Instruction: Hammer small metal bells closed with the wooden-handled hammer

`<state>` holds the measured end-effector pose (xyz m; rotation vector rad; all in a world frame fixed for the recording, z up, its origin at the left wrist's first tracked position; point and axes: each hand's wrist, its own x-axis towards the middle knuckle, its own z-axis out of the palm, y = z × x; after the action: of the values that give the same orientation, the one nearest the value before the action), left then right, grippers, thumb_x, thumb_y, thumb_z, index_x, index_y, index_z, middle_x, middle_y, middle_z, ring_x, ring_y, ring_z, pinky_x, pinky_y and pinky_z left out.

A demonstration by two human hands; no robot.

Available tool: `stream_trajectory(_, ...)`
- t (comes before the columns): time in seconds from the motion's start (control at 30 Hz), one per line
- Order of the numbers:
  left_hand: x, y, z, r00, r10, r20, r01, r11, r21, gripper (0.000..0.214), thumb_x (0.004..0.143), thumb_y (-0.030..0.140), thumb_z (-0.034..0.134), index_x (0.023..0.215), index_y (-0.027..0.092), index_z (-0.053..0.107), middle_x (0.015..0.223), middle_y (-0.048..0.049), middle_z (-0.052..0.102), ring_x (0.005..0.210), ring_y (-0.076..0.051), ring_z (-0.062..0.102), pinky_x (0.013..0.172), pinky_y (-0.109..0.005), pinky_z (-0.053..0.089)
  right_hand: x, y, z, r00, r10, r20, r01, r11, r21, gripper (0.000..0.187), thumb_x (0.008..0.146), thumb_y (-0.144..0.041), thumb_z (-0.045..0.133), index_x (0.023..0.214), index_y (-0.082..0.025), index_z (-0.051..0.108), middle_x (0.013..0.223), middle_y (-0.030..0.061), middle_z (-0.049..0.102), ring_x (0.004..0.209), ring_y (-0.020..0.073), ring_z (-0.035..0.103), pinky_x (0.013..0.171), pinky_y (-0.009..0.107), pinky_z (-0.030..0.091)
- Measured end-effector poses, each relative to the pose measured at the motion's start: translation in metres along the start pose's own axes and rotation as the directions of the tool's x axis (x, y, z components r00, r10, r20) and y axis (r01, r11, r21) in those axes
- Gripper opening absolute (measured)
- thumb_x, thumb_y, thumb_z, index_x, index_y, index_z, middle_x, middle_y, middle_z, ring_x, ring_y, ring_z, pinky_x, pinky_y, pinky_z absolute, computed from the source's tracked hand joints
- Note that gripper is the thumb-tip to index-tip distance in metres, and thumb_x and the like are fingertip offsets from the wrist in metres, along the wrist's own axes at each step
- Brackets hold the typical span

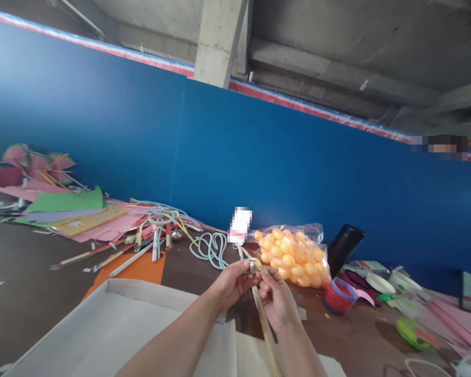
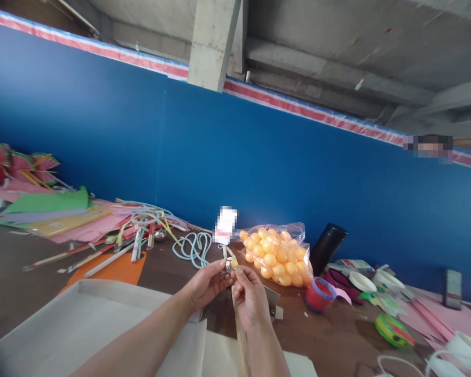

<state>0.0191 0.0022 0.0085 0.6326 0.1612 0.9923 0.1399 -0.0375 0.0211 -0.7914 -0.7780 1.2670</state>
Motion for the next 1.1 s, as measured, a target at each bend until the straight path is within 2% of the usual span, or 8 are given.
stream_trajectory(0.37, -0.0005, 0.0002, 0.0030, 1.000, 0.014, -0.010, -0.014, 0.999, 0.030, 0.019, 0.078, 0.024, 0.056, 0.087, 0.008, 0.060, 0.080, -0.0101, 0.065, 0.073, -0.014, 0.062, 0.078, -0.028, 0.047, 0.0001, -0.0013, 0.0004, 0.999, -0.037, -0.015, 0.036, 0.999, -0.039, 0.013, 0.066, -0.025, 0.071, 0.073, -0.017, 0.064, 0.063, -0.0020, 0.060, 0.040, 0.0023, 0.038, 0.036, 0.014, 0.033)
stream_trajectory(0.6, -0.0023, 0.0015, 0.0048, 0.999, 0.045, 0.023, -0.047, 0.996, 0.082, 0.022, 0.077, 0.026, 0.057, 0.089, 0.008, 0.061, 0.080, -0.0108, 0.065, 0.072, -0.015, 0.061, 0.076, -0.029, 0.047, 0.0004, -0.0013, -0.0008, 0.999, -0.044, -0.012, 0.043, 0.995, -0.086, 0.014, 0.066, -0.025, 0.071, 0.074, -0.017, 0.064, 0.062, -0.0020, 0.061, 0.041, 0.0017, 0.040, 0.039, 0.013, 0.035)
stream_trajectory(0.93, -0.0028, 0.0025, 0.0069, 0.997, 0.074, 0.012, -0.075, 0.989, 0.129, 0.023, 0.075, 0.029, 0.061, 0.086, 0.008, 0.062, 0.081, -0.0107, 0.064, 0.072, -0.015, 0.060, 0.073, -0.028, 0.046, -0.0012, -0.0011, 0.0009, 0.995, -0.075, -0.063, 0.064, 0.984, -0.167, 0.022, 0.063, -0.030, 0.073, 0.076, -0.017, 0.061, 0.059, -0.0028, 0.060, 0.044, 0.0048, 0.046, 0.042, 0.015, 0.039)
stream_trajectory(1.1, -0.0029, 0.0030, 0.0083, 0.995, 0.091, 0.027, -0.094, 0.987, 0.128, 0.023, 0.076, 0.029, 0.059, 0.084, 0.008, 0.063, 0.078, -0.0096, 0.063, 0.069, -0.013, 0.059, 0.071, -0.027, 0.046, -0.0014, 0.0000, -0.0002, 0.997, -0.066, -0.036, 0.058, 0.983, -0.175, 0.020, 0.065, -0.030, 0.072, 0.071, -0.016, 0.058, 0.053, -0.0033, 0.056, 0.045, 0.0060, 0.049, 0.043, 0.014, 0.040)
